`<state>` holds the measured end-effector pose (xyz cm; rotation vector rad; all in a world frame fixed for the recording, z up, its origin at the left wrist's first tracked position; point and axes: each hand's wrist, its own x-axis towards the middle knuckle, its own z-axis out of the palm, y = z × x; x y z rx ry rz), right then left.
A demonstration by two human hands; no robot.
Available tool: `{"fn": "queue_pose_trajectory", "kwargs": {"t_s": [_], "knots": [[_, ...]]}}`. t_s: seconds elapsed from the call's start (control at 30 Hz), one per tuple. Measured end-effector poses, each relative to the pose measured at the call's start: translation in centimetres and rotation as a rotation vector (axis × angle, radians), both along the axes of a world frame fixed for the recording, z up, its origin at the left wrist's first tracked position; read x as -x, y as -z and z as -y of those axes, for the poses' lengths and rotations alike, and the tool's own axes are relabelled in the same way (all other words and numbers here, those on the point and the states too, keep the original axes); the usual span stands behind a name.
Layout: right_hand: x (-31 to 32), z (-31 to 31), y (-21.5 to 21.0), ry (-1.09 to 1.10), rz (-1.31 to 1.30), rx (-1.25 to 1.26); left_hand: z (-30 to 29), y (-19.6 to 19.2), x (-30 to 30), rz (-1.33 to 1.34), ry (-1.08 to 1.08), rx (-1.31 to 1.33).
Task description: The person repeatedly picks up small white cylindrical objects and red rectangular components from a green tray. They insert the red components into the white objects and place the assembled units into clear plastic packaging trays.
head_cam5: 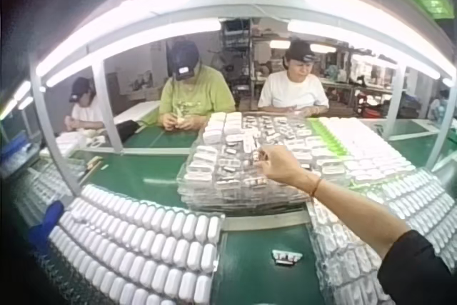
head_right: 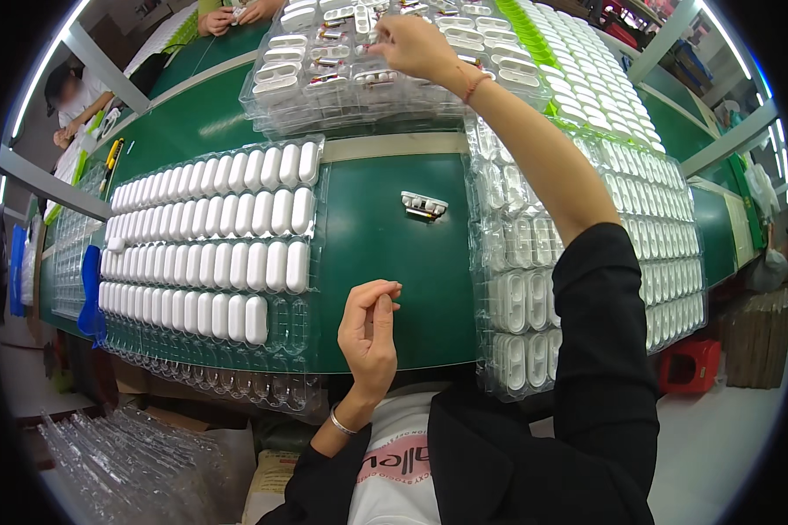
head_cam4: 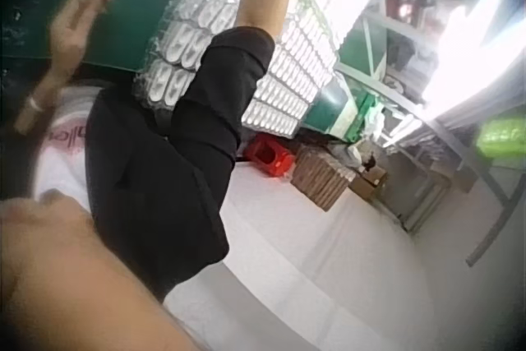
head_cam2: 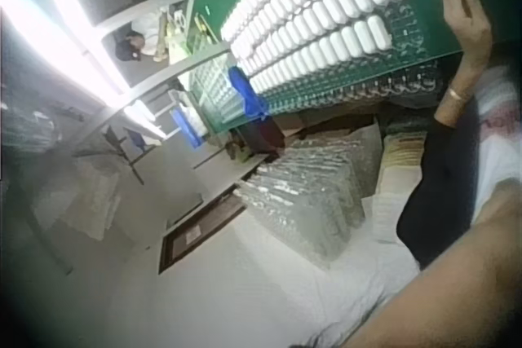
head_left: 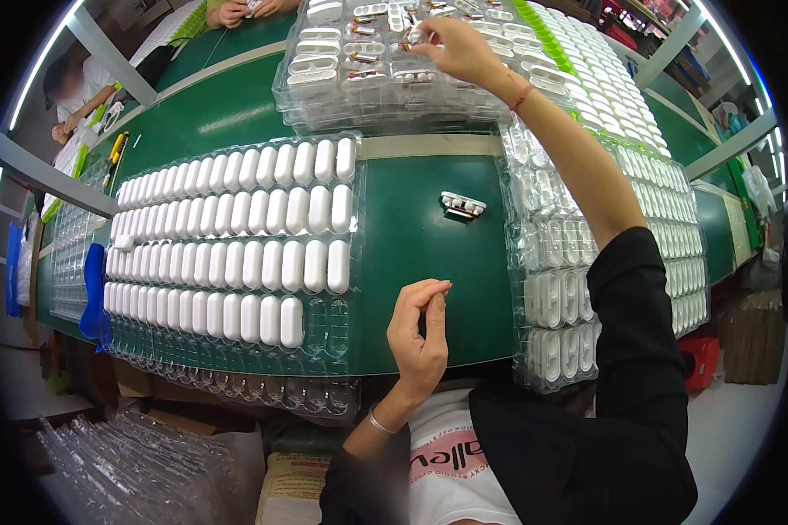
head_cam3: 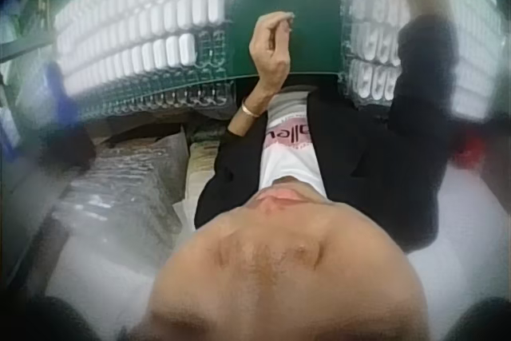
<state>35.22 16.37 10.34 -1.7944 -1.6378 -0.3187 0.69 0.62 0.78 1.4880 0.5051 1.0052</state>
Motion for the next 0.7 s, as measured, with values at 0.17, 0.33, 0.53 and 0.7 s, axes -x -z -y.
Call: {"fn": "queue_pose_trajectory", "kwargs": {"t_s": [0.17,0.33,0.53,0.7], "knots": [[6.4,6.4,-1.6,-0.350,-0.914,-0.030,-0.2,-0.2,0.5,0.047,-0.015,0.155],[14.0,15.2,-0.4,-0.528,-1.627,0.270,-0.3,-1.2,0.4,0.094,-0.107,0.182],[17.9,19.2,2.4,-0.584,-1.762,0.533,-0.3,-1.1,1.4,0.139,-0.208,-0.011],[18.2,19.0,3.3,-0.706,-1.243,0.481,-0.4,-1.2,2.2,0.110,-0.202,-0.170]]}}
